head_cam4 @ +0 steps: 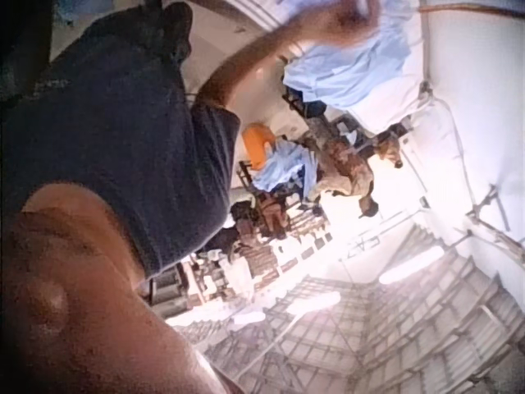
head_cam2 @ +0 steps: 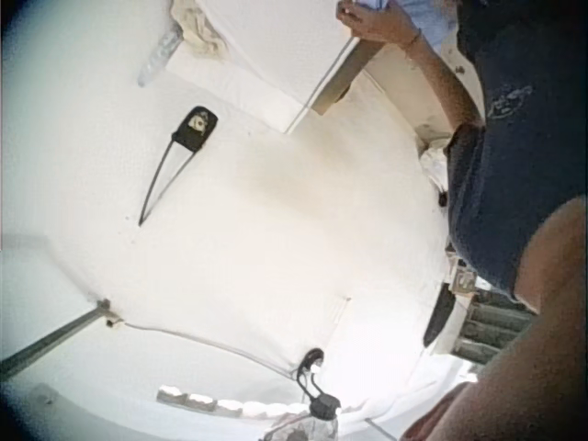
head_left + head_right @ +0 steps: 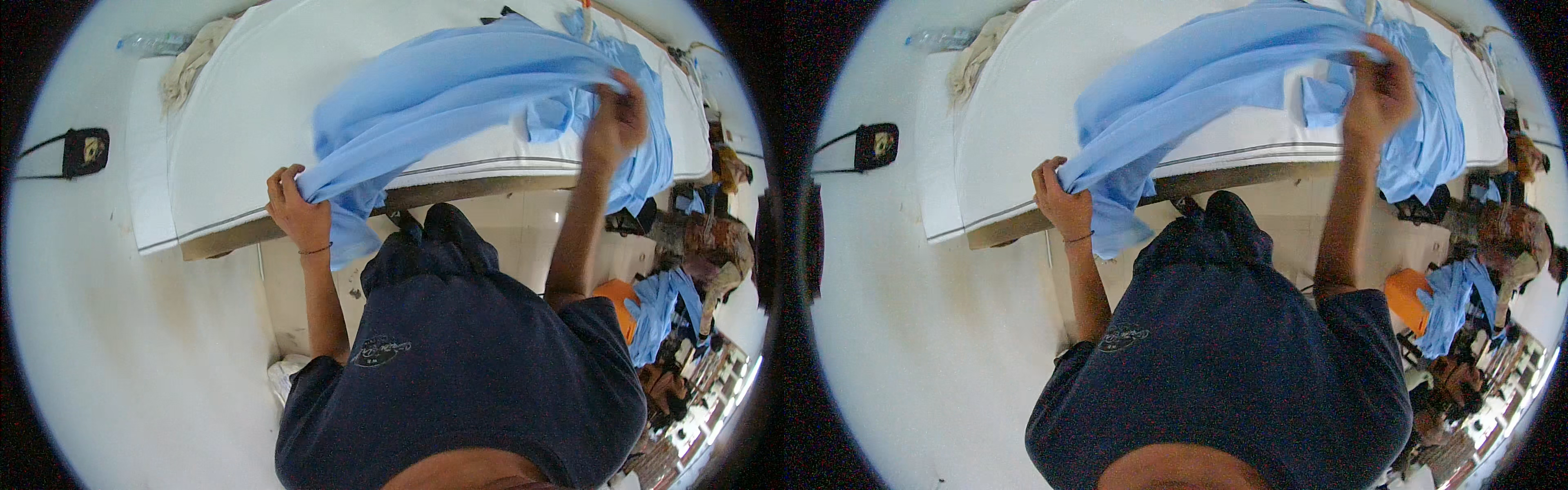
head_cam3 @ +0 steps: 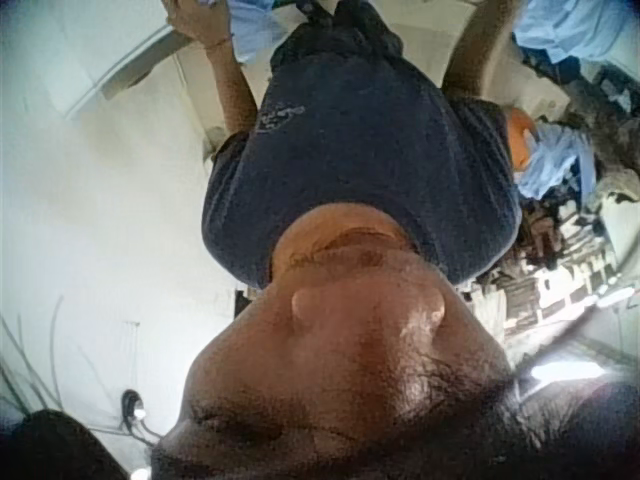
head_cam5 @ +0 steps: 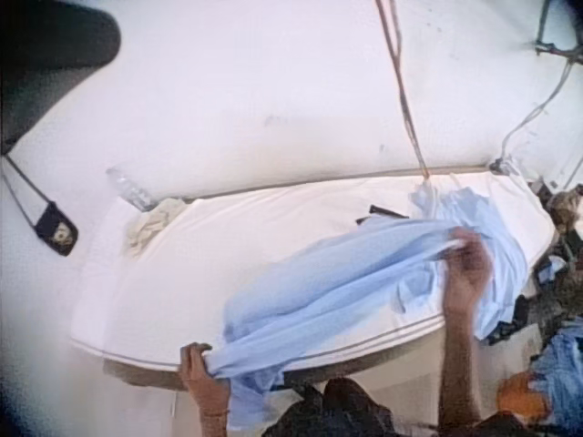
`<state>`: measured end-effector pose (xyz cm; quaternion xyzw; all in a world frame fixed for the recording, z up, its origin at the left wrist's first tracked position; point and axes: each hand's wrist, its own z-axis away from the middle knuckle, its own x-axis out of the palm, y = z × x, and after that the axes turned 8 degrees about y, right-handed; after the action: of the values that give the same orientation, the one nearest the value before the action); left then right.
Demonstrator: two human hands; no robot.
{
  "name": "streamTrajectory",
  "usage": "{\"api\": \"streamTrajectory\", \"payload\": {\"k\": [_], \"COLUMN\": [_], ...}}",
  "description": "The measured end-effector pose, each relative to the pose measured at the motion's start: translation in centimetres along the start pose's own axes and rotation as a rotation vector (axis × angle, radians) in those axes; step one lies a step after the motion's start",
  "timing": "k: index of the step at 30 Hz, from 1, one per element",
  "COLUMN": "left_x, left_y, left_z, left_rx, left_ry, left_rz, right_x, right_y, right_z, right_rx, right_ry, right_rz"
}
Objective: The person irons a light blue shirt on a white ironing board, smoothing the fabric and using a steam iron to remove wrinkles. They repeatedly adjust the shirt, flip it over, and iron different sections including the sleeves and body.
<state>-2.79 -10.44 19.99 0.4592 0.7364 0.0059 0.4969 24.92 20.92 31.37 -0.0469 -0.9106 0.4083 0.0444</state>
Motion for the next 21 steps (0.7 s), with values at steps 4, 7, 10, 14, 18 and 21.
{"api": "streamTrajectory", "payload": {"k": [4,7,10,14,18,21], "left_x": [1.0,2.2,3.5,2.9,2.2,0.8], "left_y": [3.8,3.9,3.5,4.8,3.3,-2.6], "left_z": [-1.5,-1.6,-1.2,-2.9,-7.5,-10.1], "left_rx": [0.174,0.227,0.501,0.607,0.445,0.274], "left_ry": [-0.089,-0.264,-0.411,-0.569,-0.645,-0.721], "left_rz": [0.108,0.112,0.201,0.426,0.513,0.434], "right_x": [-12.7,-25.1,-37.6,-37.2,-34.7,-28.0], "right_y": [1.4,-0.2,-6.3,-11.4,-8.4,1.4], "right_z": [-1.1,3.1,8.0,7.4,4.7,0.3], "right_rx": [-0.072,-0.06,-0.313,-0.484,-0.345,-0.134], "right_ry": [0.203,0.446,0.63,0.803,0.709,0.387], "right_rz": [0.3,0.677,1.005,1.076,1.19,1.133]}}
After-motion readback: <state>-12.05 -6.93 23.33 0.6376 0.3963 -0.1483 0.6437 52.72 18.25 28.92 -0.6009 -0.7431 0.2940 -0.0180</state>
